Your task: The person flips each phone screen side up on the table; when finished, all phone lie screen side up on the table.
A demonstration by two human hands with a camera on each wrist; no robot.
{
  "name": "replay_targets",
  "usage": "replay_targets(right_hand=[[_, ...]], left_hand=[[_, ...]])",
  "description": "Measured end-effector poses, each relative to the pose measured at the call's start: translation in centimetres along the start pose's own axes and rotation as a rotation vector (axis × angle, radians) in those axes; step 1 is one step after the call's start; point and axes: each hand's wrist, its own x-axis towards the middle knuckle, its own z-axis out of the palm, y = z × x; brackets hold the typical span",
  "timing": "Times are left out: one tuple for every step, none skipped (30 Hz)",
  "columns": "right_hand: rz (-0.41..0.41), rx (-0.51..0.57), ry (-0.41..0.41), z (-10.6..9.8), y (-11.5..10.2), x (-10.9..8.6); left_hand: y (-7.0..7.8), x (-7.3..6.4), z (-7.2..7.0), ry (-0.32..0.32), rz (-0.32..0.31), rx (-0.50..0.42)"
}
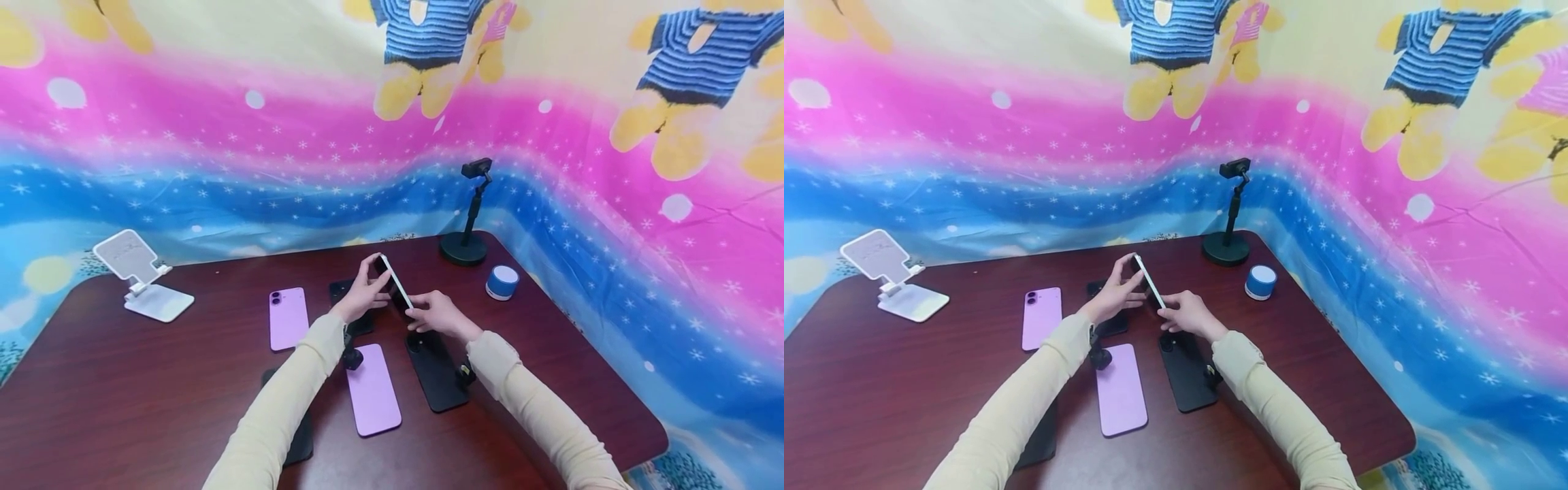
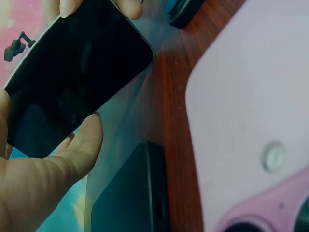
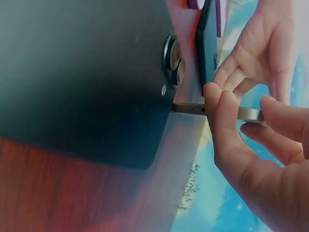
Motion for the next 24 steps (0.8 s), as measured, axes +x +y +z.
replay_targets(right_hand=[[-0.004,-0.015,0.01,0.01,-0.04,-0.04],[-0.008,-0.03,0.023,0.02,-0.07,-0.07],[-0.012,-0.042,0.034,0.03,-0.09,-0.06],[-0.016,-0.052,0.043,0.05,-0.1,-0.05],[-0.017,-0.06,0.053,0.06,-0.12,-0.04],[-0.016,-0.067,0.062,0.06,-0.12,-0.03],[-0.011,-0.069,0.072,0.05,-0.11,-0.02],[-0.005,-0.071,0.085,0.02,-0.08,-0.02],[0.001,-0.07,0.094,-0.03,-0.05,-0.03],[0.008,-0.071,0.102,-0.08,0.0,-0.03],[0.013,-0.071,0.11,-0.17,0.05,-0.03],[0.013,-0.071,0.115,-0.25,0.1,-0.03],[0.013,-0.071,0.12,-0.33,0.14,-0.04],[0.009,-0.074,0.121,-0.41,0.16,-0.04],[0.009,-0.071,0.12,-0.46,0.17,-0.04],[0.007,-0.068,0.118,-0.5,0.16,-0.03],[0.003,-0.066,0.114,-0.52,0.14,-0.02],[0.0,-0.066,0.114,-0.54,0.14,-0.01],[0.0,-0.065,0.115,-0.56,0.15,0.0],[0.001,-0.063,0.117,-0.58,0.18,0.04],[0.004,-0.06,0.121,-0.56,0.21,0.06],[0.003,-0.064,0.122,-0.56,0.28,0.12],[0.003,-0.068,0.123,-0.56,0.36,0.17],[0.007,-0.069,0.123,-0.55,0.45,0.2]], left_hand=[[-0.02,-0.06,-0.04,0.003,0.006,0.006],[-0.03,-0.12,-0.09,0.007,0.008,0.008],[-0.05,-0.17,-0.13,0.011,0.011,0.011],[-0.06,-0.18,-0.16,0.014,0.008,0.006],[-0.07,-0.21,-0.2,0.016,0.007,0.01],[-0.07,-0.23,-0.23,0.018,0.003,0.012],[-0.07,-0.24,-0.25,0.021,-0.002,0.015],[-0.04,-0.24,-0.25,0.023,-0.01,0.016],[-0.02,-0.25,-0.26,0.025,-0.017,0.019],[-0.01,-0.28,-0.27,0.028,-0.024,0.021],[0.02,-0.32,-0.28,0.029,-0.03,0.022],[0.06,-0.36,-0.29,0.031,-0.035,0.022],[0.09,-0.42,-0.29,0.031,-0.037,0.023],[0.14,-0.49,-0.31,0.033,-0.039,0.022],[0.18,-0.56,-0.34,0.036,-0.04,0.022],[0.24,-0.64,-0.33,0.04,-0.041,0.018],[0.3,-0.73,-0.31,0.044,-0.042,0.016],[0.36,-0.8,-0.3,0.048,-0.043,0.013],[0.41,-0.87,-0.28,0.052,-0.043,0.006],[0.44,-0.91,-0.25,0.058,-0.047,-0.001],[0.46,-0.93,-0.22,0.065,-0.053,-0.009],[0.46,-0.95,-0.19,0.072,-0.061,-0.015],[0.44,-0.95,-0.2,0.077,-0.069,-0.019],[0.4,-0.99,-0.19,0.081,-0.074,-0.024]])
